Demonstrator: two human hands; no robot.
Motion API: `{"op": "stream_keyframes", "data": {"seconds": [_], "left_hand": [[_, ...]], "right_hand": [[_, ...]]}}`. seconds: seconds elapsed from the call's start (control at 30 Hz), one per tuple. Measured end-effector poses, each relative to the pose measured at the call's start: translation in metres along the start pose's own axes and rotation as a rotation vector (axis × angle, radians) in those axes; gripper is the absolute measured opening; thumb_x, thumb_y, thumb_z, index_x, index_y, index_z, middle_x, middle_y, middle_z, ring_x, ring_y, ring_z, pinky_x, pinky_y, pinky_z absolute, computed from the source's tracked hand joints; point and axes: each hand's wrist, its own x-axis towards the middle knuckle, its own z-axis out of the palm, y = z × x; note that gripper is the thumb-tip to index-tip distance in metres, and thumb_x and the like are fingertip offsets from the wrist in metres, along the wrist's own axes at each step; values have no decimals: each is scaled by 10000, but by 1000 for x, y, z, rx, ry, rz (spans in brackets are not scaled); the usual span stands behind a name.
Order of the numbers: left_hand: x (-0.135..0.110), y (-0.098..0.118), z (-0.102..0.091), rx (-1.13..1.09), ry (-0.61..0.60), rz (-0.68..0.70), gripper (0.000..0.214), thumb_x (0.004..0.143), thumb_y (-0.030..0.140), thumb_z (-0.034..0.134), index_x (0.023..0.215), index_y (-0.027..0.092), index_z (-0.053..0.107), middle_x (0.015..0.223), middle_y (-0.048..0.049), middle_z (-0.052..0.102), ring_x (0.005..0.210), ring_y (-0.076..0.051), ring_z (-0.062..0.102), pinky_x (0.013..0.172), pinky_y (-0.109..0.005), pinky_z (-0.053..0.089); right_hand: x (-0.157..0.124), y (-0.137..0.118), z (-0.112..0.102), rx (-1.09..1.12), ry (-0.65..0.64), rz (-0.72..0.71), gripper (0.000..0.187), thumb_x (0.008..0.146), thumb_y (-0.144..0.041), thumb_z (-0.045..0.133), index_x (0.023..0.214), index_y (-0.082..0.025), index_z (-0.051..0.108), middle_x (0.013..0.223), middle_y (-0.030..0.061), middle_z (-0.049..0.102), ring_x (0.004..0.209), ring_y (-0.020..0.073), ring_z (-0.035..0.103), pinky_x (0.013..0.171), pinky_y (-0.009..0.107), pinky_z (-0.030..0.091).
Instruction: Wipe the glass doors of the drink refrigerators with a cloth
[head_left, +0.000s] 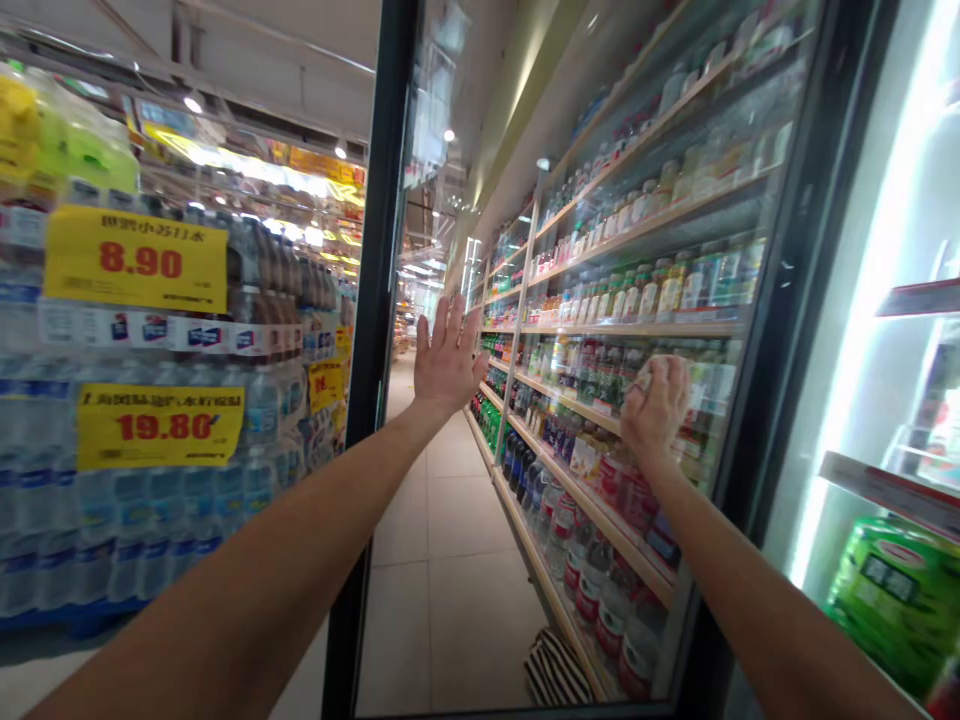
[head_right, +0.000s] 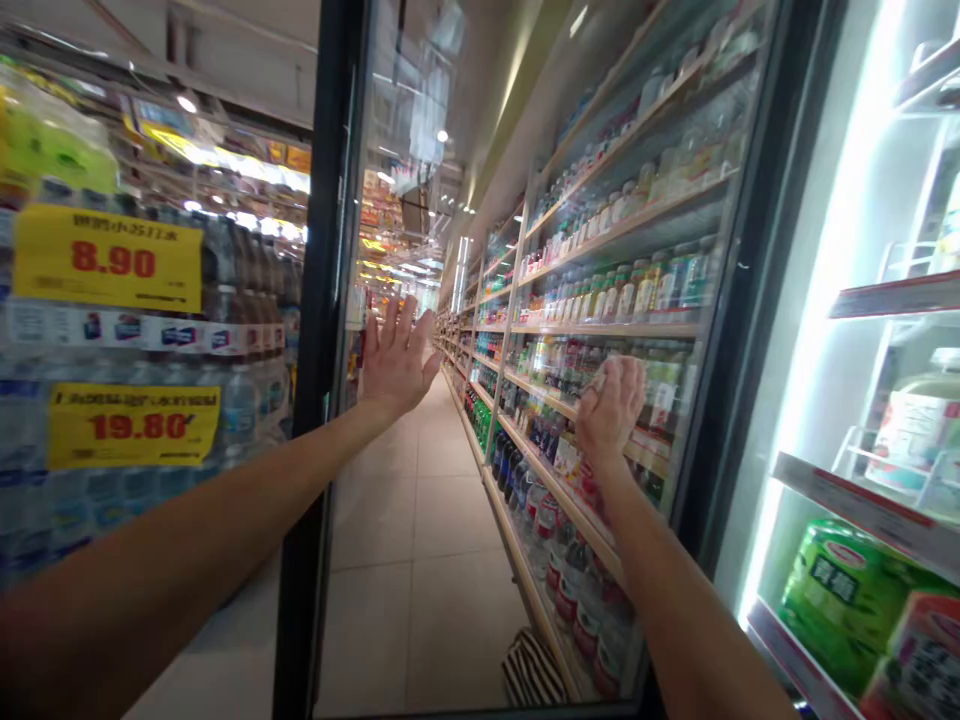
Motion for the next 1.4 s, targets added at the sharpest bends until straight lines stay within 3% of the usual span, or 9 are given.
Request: {"op": "stream_keyframes", "data": {"seconds": [0.13, 0.2, 0.43, 0.6, 0.77, 1.0, 1.17, 1.23, 1.4], "left_hand": [[1, 1, -2, -7, -12, -10, 575, 839, 362, 433, 1374, 198, 302, 1478, -105, 235, 1385, -244, 98, 1125, -507, 62], [1, 1, -2, -1, -16, -15, 569, 839, 351, 436, 1370, 187, 312, 1476, -111, 239, 1384, -247, 101, 1127, -503, 62], [1, 1, 0, -2, -18, -17, 573, 834, 361, 439, 1369, 198, 315, 1476, -104, 238, 1384, -249, 107, 1124, -511, 43], [0, 0, 1, -3, -8, -6, 578, 841, 360, 424, 1380, 202, 294, 1483, -101, 217, 1385, -248, 101, 1122, -508, 53], [-1, -1, 2, 4, 3, 5, 581, 843, 368, 429, 1381, 198, 290, 1482, -102, 222, 1385, -251, 105, 1119, -513, 63], [-1, -1, 1, 14, 3, 16, 571, 850, 356, 426, 1378, 183, 296, 1477, -118, 233, 1384, -254, 105, 1118, -513, 58], [-1, -1, 1, 40, -1, 18, 567, 846, 350, 439, 1371, 178, 309, 1476, -121, 233, 1383, -258, 112, 1116, -518, 79], [-1, 0, 1, 48, -10, 16, 565, 844, 344, 442, 1367, 168, 317, 1475, -126, 233, 1382, -261, 114, 1117, -515, 80], [-1, 0, -1, 55, -17, 16, 560, 851, 352, 430, 1365, 157, 321, 1473, -136, 232, 1381, -269, 116, 1113, -524, 88]], "right_hand": [[-11, -32, 1, 45, -207, -315, 476, 808, -257, 421, 1283, -216, 429, 1384, 109, 393, 1346, 270, 234, 1039, 522, 279], [-13, -36, 2, 54, -237, -377, 466, 803, -248, 430, 1267, -214, 450, 1374, 106, 411, 1345, 261, 242, 1046, 505, 275], [-4, -25, 7, -6, 36, -24, 491, 814, -240, 401, 1298, -157, 418, 1387, 160, 370, 1319, 282, 280, 1034, 544, 267], [-11, -40, 4, 56, -280, -424, 470, 805, -255, 440, 1273, -217, 445, 1371, 104, 418, 1343, 251, 252, 1061, 496, 255], [-3, -23, 8, -32, 12, -78, 511, 815, -246, 396, 1316, -148, 391, 1390, 167, 364, 1322, 286, 279, 1029, 533, 276], [-7, -29, 5, 16, -205, -296, 472, 828, -272, 407, 1294, -194, 419, 1359, 117, 421, 1334, 249, 263, 1047, 496, 271], [7, -17, 10, -35, 90, 78, 478, 832, -251, 374, 1294, -136, 415, 1357, 172, 398, 1302, 280, 310, 1028, 542, 279], [4, -27, 12, -12, 52, 4, 479, 834, -251, 379, 1299, -142, 406, 1366, 169, 385, 1315, 283, 285, 1029, 545, 276], [-10, -52, 9, 74, -242, -466, 469, 816, -253, 428, 1281, -195, 418, 1367, 114, 404, 1338, 263, 250, 1048, 500, 274]]}}
